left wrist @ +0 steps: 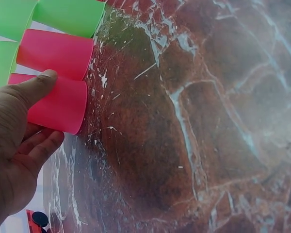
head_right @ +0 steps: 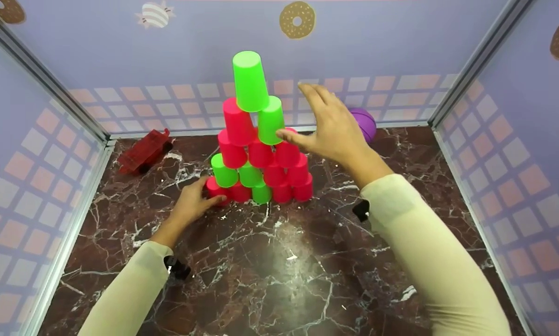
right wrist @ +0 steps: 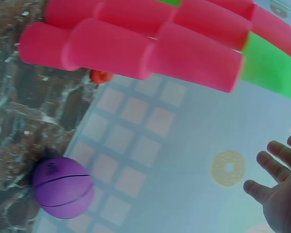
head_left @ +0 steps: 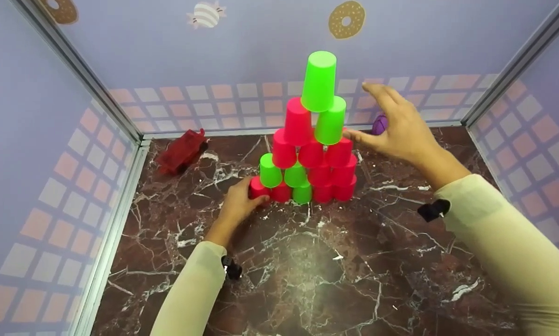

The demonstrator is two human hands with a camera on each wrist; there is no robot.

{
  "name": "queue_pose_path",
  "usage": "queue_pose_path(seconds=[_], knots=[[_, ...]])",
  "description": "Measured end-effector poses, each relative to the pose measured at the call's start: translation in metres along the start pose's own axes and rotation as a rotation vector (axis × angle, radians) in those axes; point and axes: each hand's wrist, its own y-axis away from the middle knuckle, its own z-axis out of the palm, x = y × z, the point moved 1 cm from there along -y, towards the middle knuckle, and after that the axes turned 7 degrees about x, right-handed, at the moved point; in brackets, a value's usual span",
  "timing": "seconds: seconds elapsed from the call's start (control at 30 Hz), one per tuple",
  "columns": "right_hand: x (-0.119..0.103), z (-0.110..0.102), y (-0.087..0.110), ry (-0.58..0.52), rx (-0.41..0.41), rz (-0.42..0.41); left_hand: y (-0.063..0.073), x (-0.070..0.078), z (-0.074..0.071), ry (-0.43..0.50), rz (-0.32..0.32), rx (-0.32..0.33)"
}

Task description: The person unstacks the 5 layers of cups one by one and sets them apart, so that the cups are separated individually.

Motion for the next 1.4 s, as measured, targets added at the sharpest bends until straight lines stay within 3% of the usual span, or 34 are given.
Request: queue_pose_path(seconds=[0.23, 0.67, 1.0, 1.4], knots=[[-0.021, -0.009, -0.023, -0.100, 0.079, -0.076, 0.000, 0.002, 0.000, -0.011, 0.021, 0.000], [-0.052, -0.004, -0.054, -0.220, 0.110, -0.091, 0.001, -0.002, 0.000, 0.008, 0.027, 0.003], [-0.069, -0.002, -0.065, -0.360, 0.073, 0.021, 0.002, -0.001, 0.000, 0.020, 0.026, 0.003], [-0.075, 0.003, -0.066, -0.383, 0.059, 0.112, 0.000, 0.001, -0.001, 0.009, 0.017, 0.001]])
